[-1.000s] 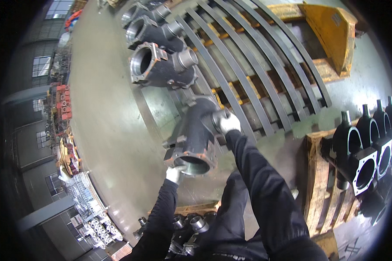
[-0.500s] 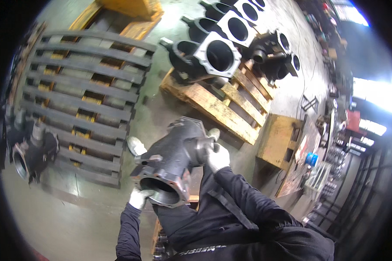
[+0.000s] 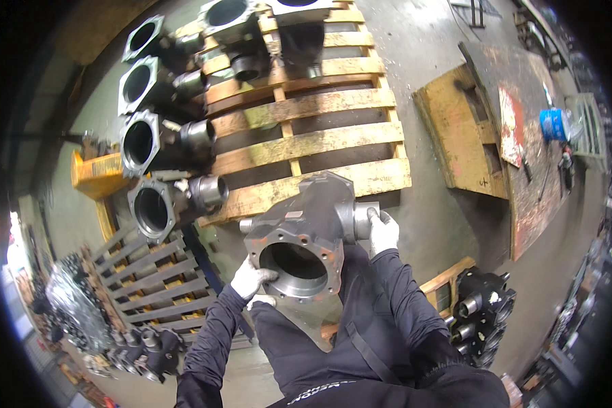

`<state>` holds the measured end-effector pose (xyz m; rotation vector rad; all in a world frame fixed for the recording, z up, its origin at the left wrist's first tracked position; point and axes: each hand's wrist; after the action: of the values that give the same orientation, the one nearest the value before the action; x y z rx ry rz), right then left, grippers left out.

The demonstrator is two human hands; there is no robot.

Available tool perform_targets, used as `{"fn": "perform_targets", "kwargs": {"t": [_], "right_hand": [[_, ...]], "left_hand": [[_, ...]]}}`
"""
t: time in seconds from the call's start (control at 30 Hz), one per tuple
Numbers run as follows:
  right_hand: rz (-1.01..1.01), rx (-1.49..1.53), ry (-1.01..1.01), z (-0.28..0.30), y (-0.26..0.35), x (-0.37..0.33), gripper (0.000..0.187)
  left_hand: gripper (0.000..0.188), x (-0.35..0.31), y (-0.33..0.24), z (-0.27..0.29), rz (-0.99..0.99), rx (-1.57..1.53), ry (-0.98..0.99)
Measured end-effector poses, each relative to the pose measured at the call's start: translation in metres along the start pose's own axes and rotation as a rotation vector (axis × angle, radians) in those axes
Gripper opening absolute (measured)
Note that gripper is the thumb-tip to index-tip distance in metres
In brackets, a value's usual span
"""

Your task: The person picks up a metal casting from a wooden pallet, rotates it to inspect surfaces, and uses a small metal tool to scrape and remove residue from the casting. The person repeats this process with several castings, placing each cleaned piece back on the pallet.

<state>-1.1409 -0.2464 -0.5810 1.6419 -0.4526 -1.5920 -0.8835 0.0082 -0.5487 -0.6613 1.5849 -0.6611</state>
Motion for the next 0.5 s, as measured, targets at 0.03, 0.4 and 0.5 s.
{"fn": "perform_targets", "kwargs": {"t": [0.03,0.4,0.5], "right_hand": [[-0.041,0.017,-0.079,0.012,-0.005,0.022,0.05],[-0.35,0.629,-0.178,0.092,-0.122,0.118,0.043],[-0.381,0.621,-0.178,0.109,-0.131,0.129,0.042]], "left_hand": [[0.053,0.023,-0.026,0.007,0.062,0.08,0.066],[0.095,0.213,-0.204,-0.017,0.317,0.494,0.189],[0.089,0.251,-0.231,-0.029,0.253,0.618,0.179]]}}
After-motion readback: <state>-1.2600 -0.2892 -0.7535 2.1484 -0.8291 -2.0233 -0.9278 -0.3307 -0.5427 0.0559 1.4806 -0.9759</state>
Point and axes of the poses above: each hand's wrist, its own x-axis towards the middle knuckle, its own z-axis out of the back of the hand, y = z × x, and after that the axes turned 14 degrees about y, right-handed
